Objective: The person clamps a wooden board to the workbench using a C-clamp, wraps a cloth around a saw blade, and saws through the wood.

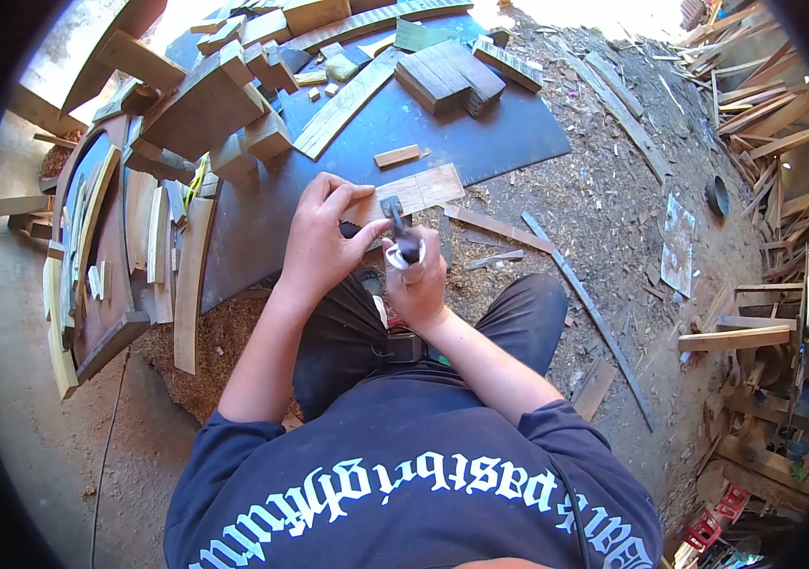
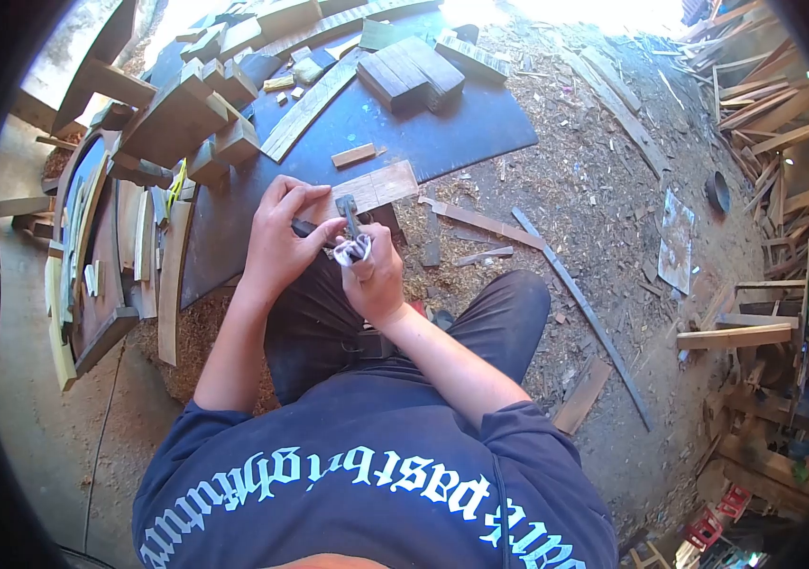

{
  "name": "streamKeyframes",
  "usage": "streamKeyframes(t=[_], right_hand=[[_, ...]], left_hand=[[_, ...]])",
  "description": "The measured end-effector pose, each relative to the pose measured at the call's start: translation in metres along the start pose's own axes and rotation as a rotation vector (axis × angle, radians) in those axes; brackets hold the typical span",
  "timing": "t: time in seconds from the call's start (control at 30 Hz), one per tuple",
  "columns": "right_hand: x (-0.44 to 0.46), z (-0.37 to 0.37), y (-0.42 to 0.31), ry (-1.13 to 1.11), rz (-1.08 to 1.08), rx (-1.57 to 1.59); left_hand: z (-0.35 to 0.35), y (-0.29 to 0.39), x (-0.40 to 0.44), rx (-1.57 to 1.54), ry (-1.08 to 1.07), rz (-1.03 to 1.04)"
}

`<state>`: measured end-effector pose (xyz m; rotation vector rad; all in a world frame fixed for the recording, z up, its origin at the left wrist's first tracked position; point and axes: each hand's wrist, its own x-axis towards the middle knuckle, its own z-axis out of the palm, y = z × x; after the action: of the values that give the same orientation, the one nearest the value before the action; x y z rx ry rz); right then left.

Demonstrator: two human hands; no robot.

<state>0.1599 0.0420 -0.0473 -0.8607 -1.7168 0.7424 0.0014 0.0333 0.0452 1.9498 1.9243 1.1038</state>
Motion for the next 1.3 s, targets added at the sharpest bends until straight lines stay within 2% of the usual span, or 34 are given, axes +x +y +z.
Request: streamKeyframes(t=[0.1, 0.23, 0.33, 0.47, 0.5, 0.53, 0.63, 0.7, 0.77, 0.83, 0.93, 0.97, 1.07, 1.1, 1.2, 1.3], right_hand=[[0.008, -0.008, 0.004, -0.064, -0.136, -0.069], [0.005, -0.003, 0.001, -0.02, -0.022, 0.095], [0.005, -0.01, 0.002, -0.069, 0.093, 0.193], [0.007, -0.019, 0.013, -0.147, 0.005, 0.186], [0.008, -0.024, 0.011, -0.204, 0.106, 0.419], [0.005, -0.031, 0.013, -0.265, 0.241, 0.487], [0.0, -0.06, 0.004, -0.299, 0.38, 0.569], [-0.009, -0.075, 0.012, -0.224, 0.422, 0.543], [-0.018, -0.072, 0.042, -0.057, 0.378, 0.513], [-0.017, -0.068, 0.069, 0.036, 0.459, 0.541], [-0.02, -0.043, 0.111, 0.05, 0.668, 0.774], [-0.025, -0.032, 0.12, 0.043, 0.778, 0.917], [-0.025, -0.014, 0.118, -0.1, 0.897, 1.028], [-0.025, -0.006, 0.116, -0.155, 0.86, 1.067], [-0.023, 0.005, 0.111, -0.257, 1.012, 1.423], [-0.012, 0.016, 0.104, -0.182, 0.967, 1.472]], left_hand=[[0.004, -0.002, -0.001, -0.022, -0.011, -0.022], [0.001, 0.016, -0.001, 0.016, 0.056, 0.003], [0.003, 0.018, -0.01, 0.201, 0.001, 0.197], [0.0, 0.021, -0.017, 0.321, -0.061, 0.195], [-0.002, 0.026, -0.017, 0.335, -0.072, 0.197], [-0.003, 0.032, -0.016, 0.351, -0.082, 0.195], [0.003, 0.042, -0.018, 0.447, -0.086, 0.169], [0.014, 0.041, -0.022, 0.534, -0.06, 0.144], [0.024, 0.038, -0.025, 0.507, -0.008, 0.141], [0.027, 0.039, -0.025, 0.489, 0.022, 0.16], [0.031, 0.044, -0.027, 0.514, 0.024, 0.147], [0.031, 0.044, -0.027, 0.525, 0.009, 0.15], [0.029, 0.039, -0.03, 0.569, -0.037, 0.153], [0.029, 0.038, -0.031, 0.581, -0.048, 0.151], [0.032, 0.039, -0.032, 0.579, -0.055, 0.116], [0.035, 0.05, -0.026, 0.514, -0.012, 0.061]])
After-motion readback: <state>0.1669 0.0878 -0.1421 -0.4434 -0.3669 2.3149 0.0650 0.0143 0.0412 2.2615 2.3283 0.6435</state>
